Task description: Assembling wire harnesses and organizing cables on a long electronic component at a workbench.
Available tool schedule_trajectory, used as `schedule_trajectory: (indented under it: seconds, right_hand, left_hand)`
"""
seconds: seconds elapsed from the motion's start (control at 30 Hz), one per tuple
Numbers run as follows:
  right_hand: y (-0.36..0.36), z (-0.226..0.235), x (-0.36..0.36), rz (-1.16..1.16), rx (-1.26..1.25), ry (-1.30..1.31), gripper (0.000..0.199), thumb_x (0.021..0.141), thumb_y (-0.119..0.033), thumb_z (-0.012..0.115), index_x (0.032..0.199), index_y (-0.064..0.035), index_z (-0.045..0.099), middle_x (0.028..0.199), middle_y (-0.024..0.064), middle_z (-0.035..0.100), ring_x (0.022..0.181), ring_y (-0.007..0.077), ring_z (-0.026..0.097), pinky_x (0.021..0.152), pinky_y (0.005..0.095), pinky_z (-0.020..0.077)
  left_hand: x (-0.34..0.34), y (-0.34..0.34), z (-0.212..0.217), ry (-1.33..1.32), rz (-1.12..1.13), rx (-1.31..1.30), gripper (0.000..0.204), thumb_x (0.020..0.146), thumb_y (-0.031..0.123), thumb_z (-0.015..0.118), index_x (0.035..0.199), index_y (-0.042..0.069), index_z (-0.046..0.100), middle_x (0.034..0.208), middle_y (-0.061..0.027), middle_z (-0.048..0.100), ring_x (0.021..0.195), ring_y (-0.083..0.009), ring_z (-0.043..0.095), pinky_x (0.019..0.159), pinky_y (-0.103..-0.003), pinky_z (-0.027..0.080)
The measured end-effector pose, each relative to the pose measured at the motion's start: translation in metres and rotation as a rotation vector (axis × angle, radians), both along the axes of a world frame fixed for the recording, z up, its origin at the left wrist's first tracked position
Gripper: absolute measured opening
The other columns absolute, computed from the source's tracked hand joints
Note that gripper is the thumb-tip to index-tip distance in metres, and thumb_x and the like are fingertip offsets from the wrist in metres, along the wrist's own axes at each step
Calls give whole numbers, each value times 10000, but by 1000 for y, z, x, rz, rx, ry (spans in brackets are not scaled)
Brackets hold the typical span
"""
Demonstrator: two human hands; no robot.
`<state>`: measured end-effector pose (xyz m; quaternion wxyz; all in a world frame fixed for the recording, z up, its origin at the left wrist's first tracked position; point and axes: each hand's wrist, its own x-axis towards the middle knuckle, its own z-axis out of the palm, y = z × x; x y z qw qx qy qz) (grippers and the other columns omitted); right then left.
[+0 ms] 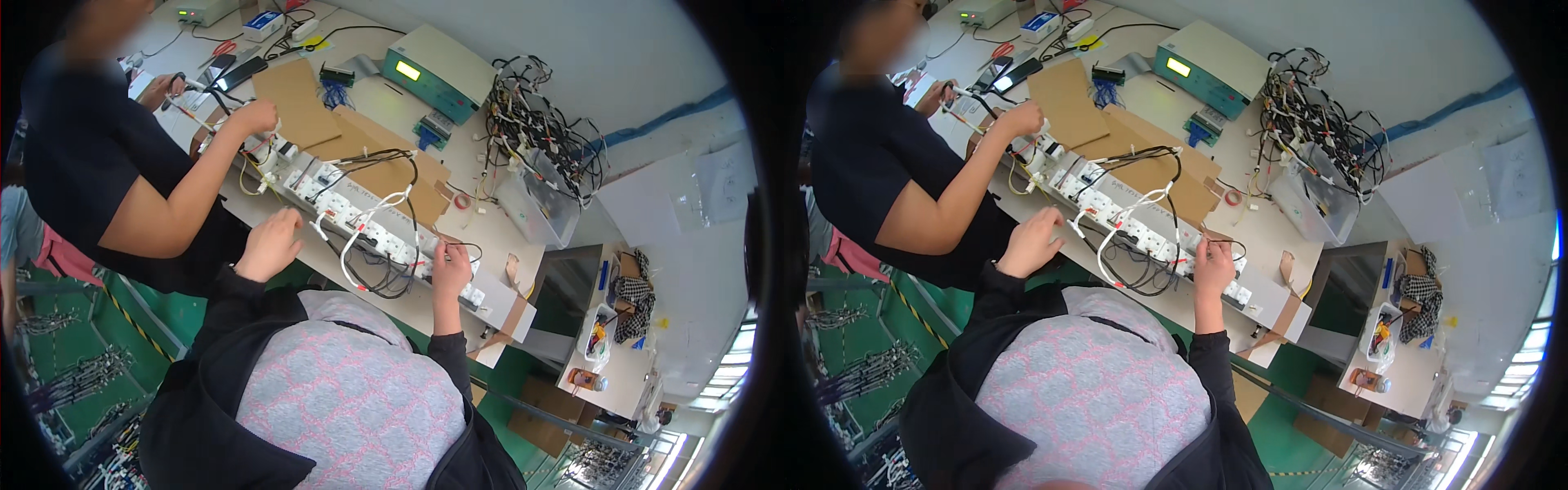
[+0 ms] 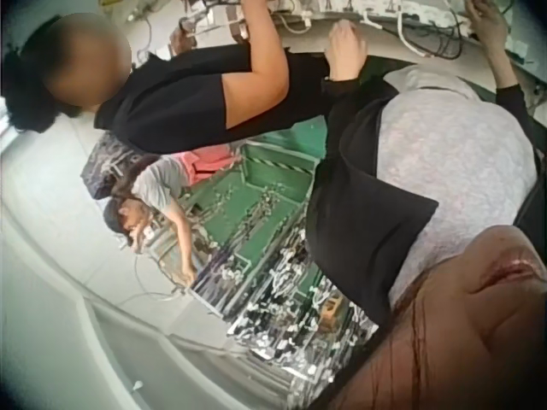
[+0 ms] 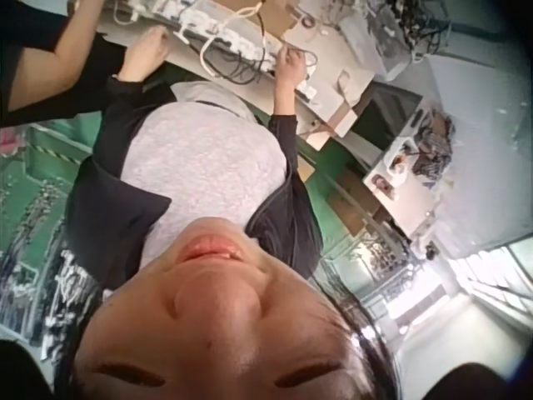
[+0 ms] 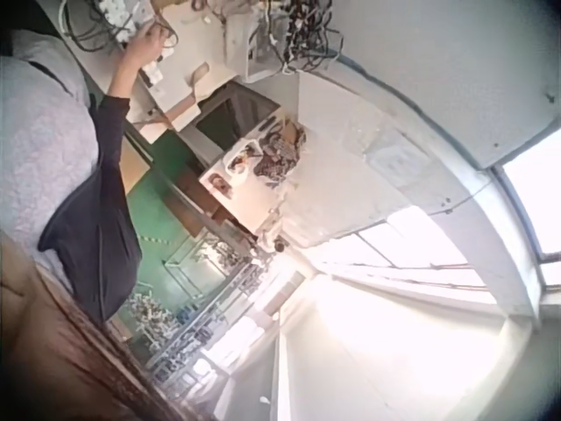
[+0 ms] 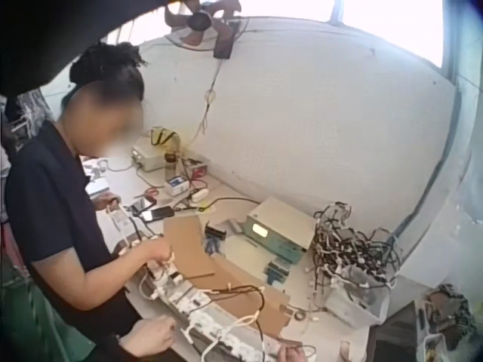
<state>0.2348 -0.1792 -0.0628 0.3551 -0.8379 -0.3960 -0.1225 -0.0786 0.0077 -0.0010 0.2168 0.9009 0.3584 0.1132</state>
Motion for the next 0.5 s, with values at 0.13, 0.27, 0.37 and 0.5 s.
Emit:
schedule_trajectory:
  seconds: [0.13,0.27,0.37,0.5]
  right_hand:
    - [0,4,-1,11,-35,49,145,851,-160,680,830,-28,734,890,76,697,714,254,664,618,342,515]
    - [1,6,3,17,-67,114,141,838,-139,682,833,-4,724,857,100,694,716,272,660,646,350,512]
    - [1,4,4,8,-22,171,151,826,-136,689,832,12,718,861,114,696,722,278,657,673,358,509]
    - [3,2,0,-1,-4,152,147,830,-127,675,852,10,724,885,105,697,740,273,660,677,356,509]
  left_hand:
    - [6,7,-21,14,128,71,338,797,232,740,1030,69,559,995,-101,616,965,-319,610,781,-425,510]
    - [-2,12,-39,111,173,28,357,816,302,735,1029,57,587,964,-126,650,916,-339,635,765,-442,516]
    - [-4,17,-57,71,209,-62,370,852,342,709,1034,42,592,948,-126,661,912,-312,660,754,-409,525]
    - [11,33,-110,-372,470,-749,626,900,505,641,1247,7,488,1125,-145,624,937,-269,675,783,-370,531]
